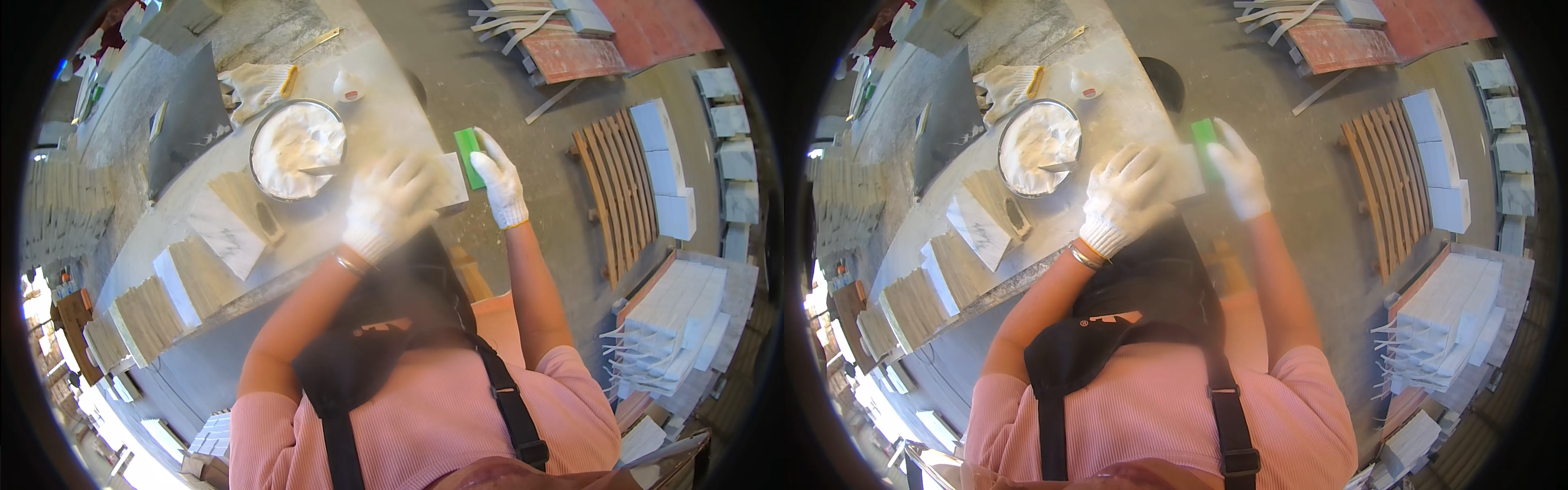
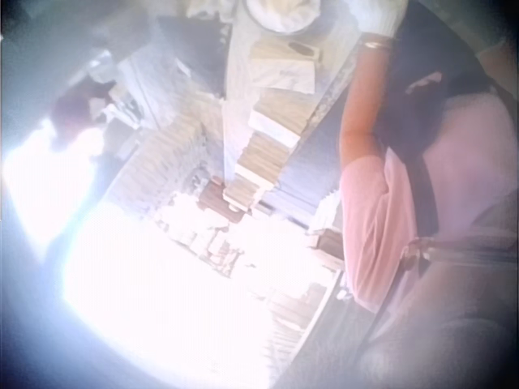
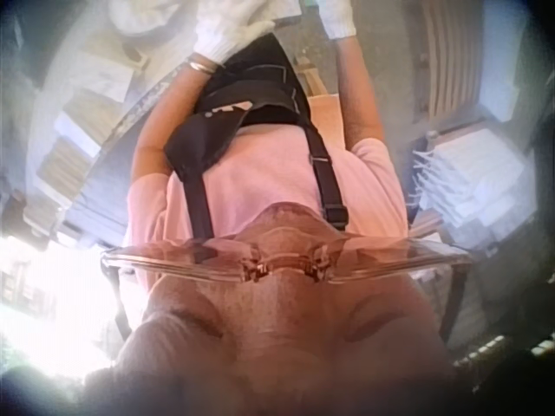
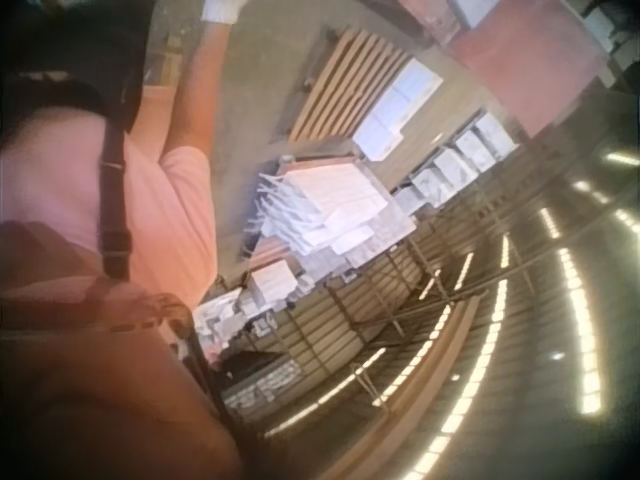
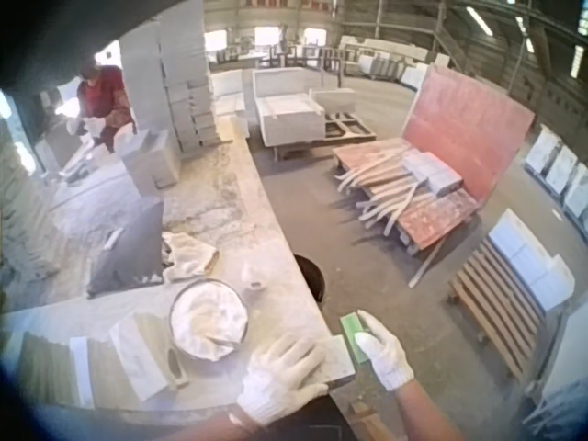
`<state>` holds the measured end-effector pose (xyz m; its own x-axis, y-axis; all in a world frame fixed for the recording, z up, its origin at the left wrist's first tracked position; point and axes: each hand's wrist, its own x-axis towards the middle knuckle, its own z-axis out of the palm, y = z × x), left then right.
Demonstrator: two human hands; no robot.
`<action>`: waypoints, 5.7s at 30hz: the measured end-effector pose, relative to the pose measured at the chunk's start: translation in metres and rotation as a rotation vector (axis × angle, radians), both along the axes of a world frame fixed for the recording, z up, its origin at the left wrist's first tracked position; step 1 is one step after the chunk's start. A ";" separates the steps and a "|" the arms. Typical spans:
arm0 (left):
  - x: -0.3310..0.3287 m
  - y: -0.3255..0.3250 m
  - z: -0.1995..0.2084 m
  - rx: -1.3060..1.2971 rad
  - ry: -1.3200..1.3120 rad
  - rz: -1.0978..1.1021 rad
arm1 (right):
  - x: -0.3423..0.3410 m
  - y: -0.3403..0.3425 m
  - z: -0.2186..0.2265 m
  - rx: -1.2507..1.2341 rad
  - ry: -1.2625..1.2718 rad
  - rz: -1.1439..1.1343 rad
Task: The person applies a white paste to small rectangular tiles using a metal spatula, then smooths the surface with a green sponge. They repeat this process on multiple tiles, stacking the finished pieces on the table.
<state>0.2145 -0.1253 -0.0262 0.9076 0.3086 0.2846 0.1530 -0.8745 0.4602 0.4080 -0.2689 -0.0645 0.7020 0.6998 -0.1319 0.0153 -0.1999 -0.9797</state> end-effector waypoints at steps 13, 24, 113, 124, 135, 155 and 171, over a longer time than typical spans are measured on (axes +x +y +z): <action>-0.001 0.000 -0.002 0.003 -0.011 -0.005 | -0.015 0.000 0.012 -0.058 -0.286 -0.007; 0.001 0.002 -0.002 0.014 -0.023 -0.008 | -0.016 0.007 0.006 -0.021 -0.071 -0.097; 0.030 0.007 -0.004 0.058 0.069 -0.133 | -0.023 -0.030 0.008 -0.005 -0.176 0.084; 0.029 0.008 -0.005 0.081 0.045 -0.141 | -0.035 -0.056 0.016 -0.091 -0.260 0.101; 0.029 0.009 -0.006 0.116 0.059 -0.133 | -0.033 -0.061 0.020 0.065 0.210 0.049; 0.028 0.008 -0.006 0.122 0.050 -0.116 | -0.016 -0.015 -0.003 0.053 -0.024 0.040; 0.028 0.008 -0.004 0.115 0.037 -0.121 | -0.030 -0.032 0.015 0.143 0.319 0.009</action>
<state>0.2421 -0.1174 -0.0305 0.9468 0.1638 0.2771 0.0585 -0.9341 0.3522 0.3776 -0.3007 -0.0498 0.6353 0.7327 -0.2441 -0.2950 -0.0619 -0.9535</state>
